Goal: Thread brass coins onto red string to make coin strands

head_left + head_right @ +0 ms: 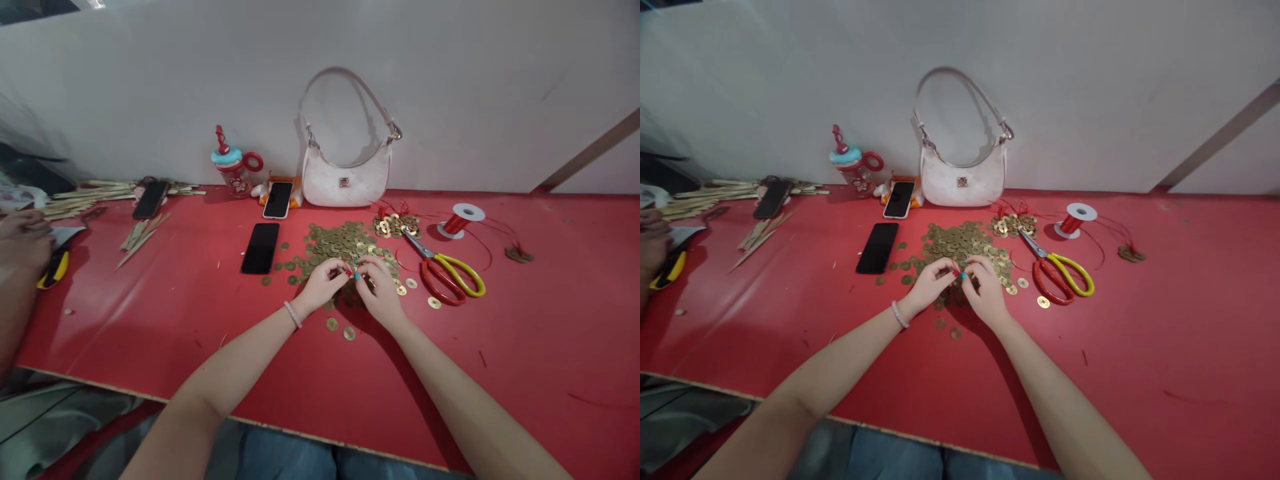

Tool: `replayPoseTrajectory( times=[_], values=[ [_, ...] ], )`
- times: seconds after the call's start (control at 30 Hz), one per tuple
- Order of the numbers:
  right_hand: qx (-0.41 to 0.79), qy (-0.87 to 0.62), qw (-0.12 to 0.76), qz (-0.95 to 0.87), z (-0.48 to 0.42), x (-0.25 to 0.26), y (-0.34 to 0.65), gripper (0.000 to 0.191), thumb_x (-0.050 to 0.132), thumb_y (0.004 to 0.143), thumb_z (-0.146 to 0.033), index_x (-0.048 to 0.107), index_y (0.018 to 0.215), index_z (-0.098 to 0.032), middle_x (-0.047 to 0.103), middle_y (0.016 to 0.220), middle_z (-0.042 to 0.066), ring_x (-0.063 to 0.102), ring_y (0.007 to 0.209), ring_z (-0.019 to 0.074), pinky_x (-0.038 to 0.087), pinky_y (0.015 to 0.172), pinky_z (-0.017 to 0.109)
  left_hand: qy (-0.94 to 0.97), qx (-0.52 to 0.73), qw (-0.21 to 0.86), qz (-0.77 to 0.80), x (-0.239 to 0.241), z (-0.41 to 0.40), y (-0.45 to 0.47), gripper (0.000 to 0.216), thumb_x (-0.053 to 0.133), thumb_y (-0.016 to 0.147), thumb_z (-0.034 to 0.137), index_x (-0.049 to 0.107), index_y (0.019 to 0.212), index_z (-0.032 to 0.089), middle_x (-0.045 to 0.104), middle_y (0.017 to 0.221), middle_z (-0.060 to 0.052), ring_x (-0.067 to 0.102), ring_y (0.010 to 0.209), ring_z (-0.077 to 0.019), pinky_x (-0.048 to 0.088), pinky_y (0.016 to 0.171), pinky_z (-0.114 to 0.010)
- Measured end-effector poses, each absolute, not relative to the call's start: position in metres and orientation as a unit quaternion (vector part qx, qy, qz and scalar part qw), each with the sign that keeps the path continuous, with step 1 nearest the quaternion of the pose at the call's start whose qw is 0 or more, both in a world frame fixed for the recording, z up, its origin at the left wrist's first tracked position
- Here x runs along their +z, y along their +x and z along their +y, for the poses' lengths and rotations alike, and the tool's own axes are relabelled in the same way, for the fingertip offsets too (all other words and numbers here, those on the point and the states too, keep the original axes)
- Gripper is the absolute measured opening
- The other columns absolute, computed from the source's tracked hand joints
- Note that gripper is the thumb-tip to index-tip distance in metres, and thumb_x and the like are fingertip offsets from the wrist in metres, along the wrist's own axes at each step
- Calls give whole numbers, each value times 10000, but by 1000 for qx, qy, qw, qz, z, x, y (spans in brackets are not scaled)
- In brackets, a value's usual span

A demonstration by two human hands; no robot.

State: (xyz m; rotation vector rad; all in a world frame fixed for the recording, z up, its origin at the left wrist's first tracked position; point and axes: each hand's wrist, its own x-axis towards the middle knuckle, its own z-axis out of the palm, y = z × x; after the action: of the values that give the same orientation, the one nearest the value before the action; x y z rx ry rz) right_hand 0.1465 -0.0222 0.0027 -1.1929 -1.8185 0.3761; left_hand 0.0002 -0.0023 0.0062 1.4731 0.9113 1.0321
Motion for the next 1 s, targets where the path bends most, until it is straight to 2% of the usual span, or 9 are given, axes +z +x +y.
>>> replayPoseTrajectory(
  times=[0.2,0.43,0.63,0.8,1.0],
  values=[
    [166,-478,454,-733,-22,5,147,94,451,753,-120,477,715,-201,527,953,72,509,923,192,402,817,368,621,432,527,387,6,-2,0,45,505,725,137,533,760,134,527,741,-7,485,686,-94,405,663,-214],
    [235,-473,500,-686,-18,3,150,74,465,801,-200,537,786,-205,551,894,62,529,868,177,437,754,342,705,396,446,383,7,-5,1,92,504,767,184,584,783,143,571,807,-36,543,760,-125,436,733,-244],
    [261,-468,498,-682,-14,3,151,47,545,757,-213,591,763,-208,585,835,42,551,811,169,450,742,336,735,363,425,383,9,-6,0,112,508,771,205,597,779,137,583,770,-33,538,717,-122,437,686,-232],
    [270,-473,515,-662,-15,2,150,46,526,759,-193,567,737,-198,579,801,34,544,779,159,446,706,316,725,362,446,382,7,-6,1,175,482,801,257,599,798,127,578,791,-41,542,678,-109,439,645,-220],
    [298,-500,528,-619,-15,-2,148,38,510,765,-219,538,763,-193,551,805,29,528,746,148,441,679,295,730,368,427,387,6,-6,2,145,506,782,229,612,774,130,599,762,-36,544,683,-109,434,664,-222]
  ],
)
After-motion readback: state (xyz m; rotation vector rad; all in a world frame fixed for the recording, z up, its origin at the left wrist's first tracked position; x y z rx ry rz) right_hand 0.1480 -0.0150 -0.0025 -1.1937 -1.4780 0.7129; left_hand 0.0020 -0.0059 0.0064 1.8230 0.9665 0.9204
